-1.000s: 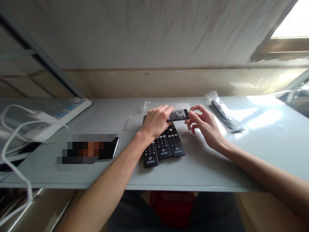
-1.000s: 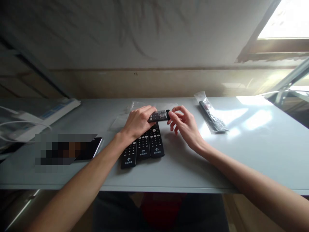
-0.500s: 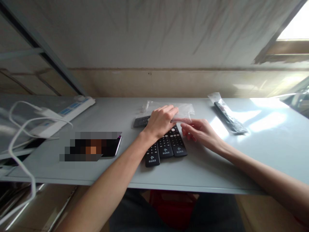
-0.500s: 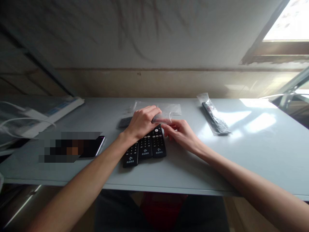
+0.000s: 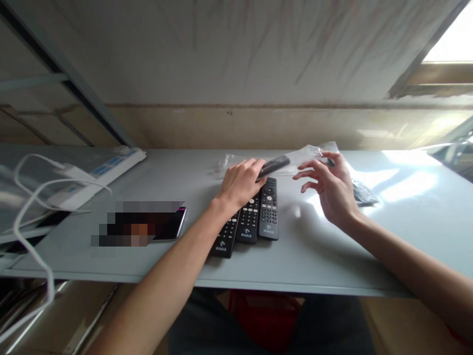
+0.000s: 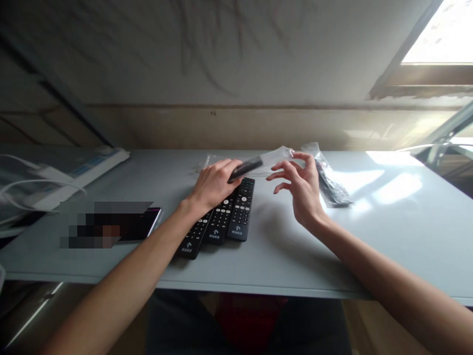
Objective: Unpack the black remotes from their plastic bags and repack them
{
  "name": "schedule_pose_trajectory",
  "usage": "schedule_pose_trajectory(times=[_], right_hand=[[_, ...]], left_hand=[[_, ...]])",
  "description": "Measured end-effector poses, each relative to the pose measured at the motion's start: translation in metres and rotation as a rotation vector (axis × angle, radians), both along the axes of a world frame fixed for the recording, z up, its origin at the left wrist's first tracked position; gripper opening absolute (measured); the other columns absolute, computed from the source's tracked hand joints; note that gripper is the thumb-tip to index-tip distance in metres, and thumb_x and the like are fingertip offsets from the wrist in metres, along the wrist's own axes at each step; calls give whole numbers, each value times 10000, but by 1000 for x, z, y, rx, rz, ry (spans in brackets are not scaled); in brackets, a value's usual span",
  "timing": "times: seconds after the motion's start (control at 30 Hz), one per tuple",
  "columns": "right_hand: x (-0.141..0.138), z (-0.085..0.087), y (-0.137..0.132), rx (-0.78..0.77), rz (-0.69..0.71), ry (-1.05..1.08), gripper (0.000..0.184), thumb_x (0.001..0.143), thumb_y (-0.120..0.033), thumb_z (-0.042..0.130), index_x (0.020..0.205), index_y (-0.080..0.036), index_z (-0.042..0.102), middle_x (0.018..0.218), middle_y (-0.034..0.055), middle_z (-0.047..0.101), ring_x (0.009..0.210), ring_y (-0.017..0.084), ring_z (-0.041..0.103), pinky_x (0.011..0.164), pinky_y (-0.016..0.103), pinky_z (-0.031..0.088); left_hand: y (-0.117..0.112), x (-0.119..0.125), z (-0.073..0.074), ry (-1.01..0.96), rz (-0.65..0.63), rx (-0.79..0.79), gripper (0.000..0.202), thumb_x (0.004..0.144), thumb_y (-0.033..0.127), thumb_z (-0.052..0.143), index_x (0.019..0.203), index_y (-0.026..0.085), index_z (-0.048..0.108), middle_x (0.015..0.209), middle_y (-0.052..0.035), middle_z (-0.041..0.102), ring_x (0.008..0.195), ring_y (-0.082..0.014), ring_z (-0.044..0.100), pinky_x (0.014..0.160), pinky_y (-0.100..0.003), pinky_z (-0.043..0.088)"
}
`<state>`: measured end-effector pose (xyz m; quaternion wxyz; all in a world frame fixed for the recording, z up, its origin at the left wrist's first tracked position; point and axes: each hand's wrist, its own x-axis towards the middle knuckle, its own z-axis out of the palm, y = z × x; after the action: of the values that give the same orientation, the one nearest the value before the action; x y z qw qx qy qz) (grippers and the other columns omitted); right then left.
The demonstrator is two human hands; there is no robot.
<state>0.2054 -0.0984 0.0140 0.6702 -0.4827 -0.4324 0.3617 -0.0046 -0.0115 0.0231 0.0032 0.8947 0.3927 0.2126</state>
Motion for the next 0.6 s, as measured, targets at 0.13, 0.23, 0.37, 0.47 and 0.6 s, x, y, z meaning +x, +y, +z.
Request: schedule_pose_trajectory(times=[0.13, 0.23, 0.37, 0.47, 0.6], right_hand=[[-4, -5, 0, -188, 91, -39, 409, 844, -513, 852, 1077, -253, 640, 905, -3, 668, 744, 150, 637, 562, 255, 459], [-11, -5, -4, -222, 212, -270, 392, 906, -587, 790, 996, -206, 760, 882, 25, 675, 732, 139, 543, 616, 279, 433], [-16, -4, -7, -170, 140, -274, 389, 899, -588, 802, 838, -208, 748, 797, 14, 652, 735, 153, 520, 652, 298, 421], [-7, -1, 0, -108, 84, -83, 284, 892, -475, 824, 862, -209, 730, 871, 18, 683, 796, 157, 575, 690, 291, 454], [28, 10, 19, 58, -74, 182, 162, 947, -333, 753, 926, -185, 689, 904, 19, 678, 811, 135, 609, 704, 264, 493]], left_hand=[[0, 1, -3, -41, 27, 57, 330, 1017, 230, 674, 1346, 210, 654, 1226, -98, 734, 1150, -286, 712, 944, -402, 569], [-2, 2, -5, -37, -37, 101, 442, 1001, 230, 702, 1434, 209, 617, 1242, -113, 703, 1171, -301, 696, 965, -410, 570], [-6, 4, -4, -46, -187, 152, 560, 1020, 244, 675, 1558, 218, 523, 1279, -121, 665, 1212, -308, 669, 1019, -434, 561], [-7, 6, -5, -51, -277, 144, 703, 1031, 320, 675, 1664, 207, 389, 1331, -133, 627, 1244, -309, 639, 1070, -442, 542], [-5, 6, -9, -43, -315, 66, 767, 1054, 402, 632, 1709, 179, 302, 1369, -151, 589, 1275, -314, 601, 1115, -477, 512]])
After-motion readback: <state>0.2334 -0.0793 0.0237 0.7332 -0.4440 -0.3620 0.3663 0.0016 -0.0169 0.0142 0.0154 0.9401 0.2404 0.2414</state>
